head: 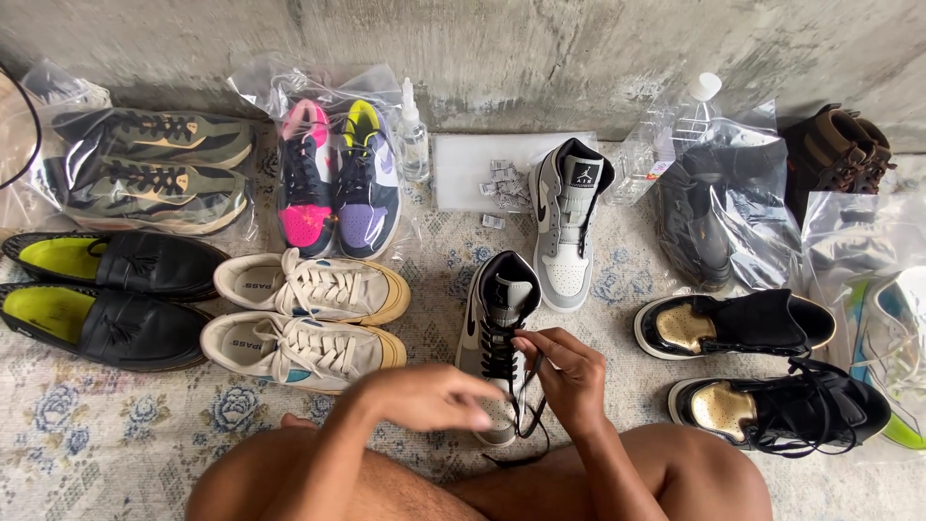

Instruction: The person is threading laces through the eyelets of a high-top sneaker while sitting on the floor.

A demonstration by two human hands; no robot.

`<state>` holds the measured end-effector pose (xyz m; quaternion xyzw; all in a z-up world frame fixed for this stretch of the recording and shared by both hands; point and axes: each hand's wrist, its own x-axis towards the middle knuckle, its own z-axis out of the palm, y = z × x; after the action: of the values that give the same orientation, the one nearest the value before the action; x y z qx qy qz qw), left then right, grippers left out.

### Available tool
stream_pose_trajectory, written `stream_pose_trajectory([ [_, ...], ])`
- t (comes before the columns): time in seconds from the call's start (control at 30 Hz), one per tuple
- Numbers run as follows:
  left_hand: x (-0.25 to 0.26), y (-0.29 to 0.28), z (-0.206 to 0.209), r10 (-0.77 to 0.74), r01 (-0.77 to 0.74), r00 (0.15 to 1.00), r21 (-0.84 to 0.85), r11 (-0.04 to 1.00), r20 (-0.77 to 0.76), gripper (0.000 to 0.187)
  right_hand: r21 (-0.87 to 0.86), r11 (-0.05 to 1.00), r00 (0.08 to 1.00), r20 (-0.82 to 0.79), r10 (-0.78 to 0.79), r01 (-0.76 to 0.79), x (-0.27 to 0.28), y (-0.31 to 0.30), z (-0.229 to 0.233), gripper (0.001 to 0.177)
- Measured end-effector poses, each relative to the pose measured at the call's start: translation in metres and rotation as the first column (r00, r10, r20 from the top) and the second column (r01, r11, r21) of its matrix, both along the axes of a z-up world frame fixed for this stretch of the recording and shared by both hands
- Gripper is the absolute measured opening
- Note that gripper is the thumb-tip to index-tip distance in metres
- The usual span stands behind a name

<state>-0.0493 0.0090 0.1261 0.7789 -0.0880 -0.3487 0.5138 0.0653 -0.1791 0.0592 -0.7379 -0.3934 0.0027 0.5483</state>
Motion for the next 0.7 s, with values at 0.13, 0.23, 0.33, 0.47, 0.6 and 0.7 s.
stream_pose_trajectory([
  [0.13, 0.004, 0.019, -0.019, 0.447, -0.438, 0.893, 0.341, 0.831, 0.059, 0.034, 0.022, 0.999, 0.998, 0.054, -0.042, 0.041, -0.002, -0.005, 0.011, 0.013],
  [0.23, 0.019, 0.011, -0.040, 0.499, -0.596, 0.755, 0.127, 0.793, 0.426, 0.029, 0.044, 0.999, 1.000, 0.024, -0.002, 0.001, -0.005, -0.011, 0.019, 0.014],
  [0.33, 0.028, -0.006, -0.039, 0.499, -0.554, 0.673, -0.075, 0.829, 0.546, 0.029, 0.043, 0.998, 0.997, -0.059, 0.050, -0.047, -0.007, -0.020, 0.029, 0.015],
  [0.47, 0.024, -0.016, -0.023, 0.526, -0.512, 0.710, -0.171, 0.842, 0.468, 0.008, 0.148, 0.987, 0.971, -0.220, 0.096, -0.064, 0.007, -0.038, 0.024, 0.014],
  [0.6, 0.021, -0.012, -0.035, 0.474, -0.427, 0.792, -0.205, 0.881, 0.386, 0.008, 0.226, 0.972, 0.937, -0.321, 0.135, -0.063, 0.019, -0.050, 0.026, 0.017],
  [0.7, 0.014, -0.003, -0.033, 0.429, -0.403, 0.836, -0.148, 0.903, 0.343, 0.005, 0.338, 0.941, 0.912, -0.376, 0.164, -0.029, 0.027, -0.058, 0.018, 0.013],
])
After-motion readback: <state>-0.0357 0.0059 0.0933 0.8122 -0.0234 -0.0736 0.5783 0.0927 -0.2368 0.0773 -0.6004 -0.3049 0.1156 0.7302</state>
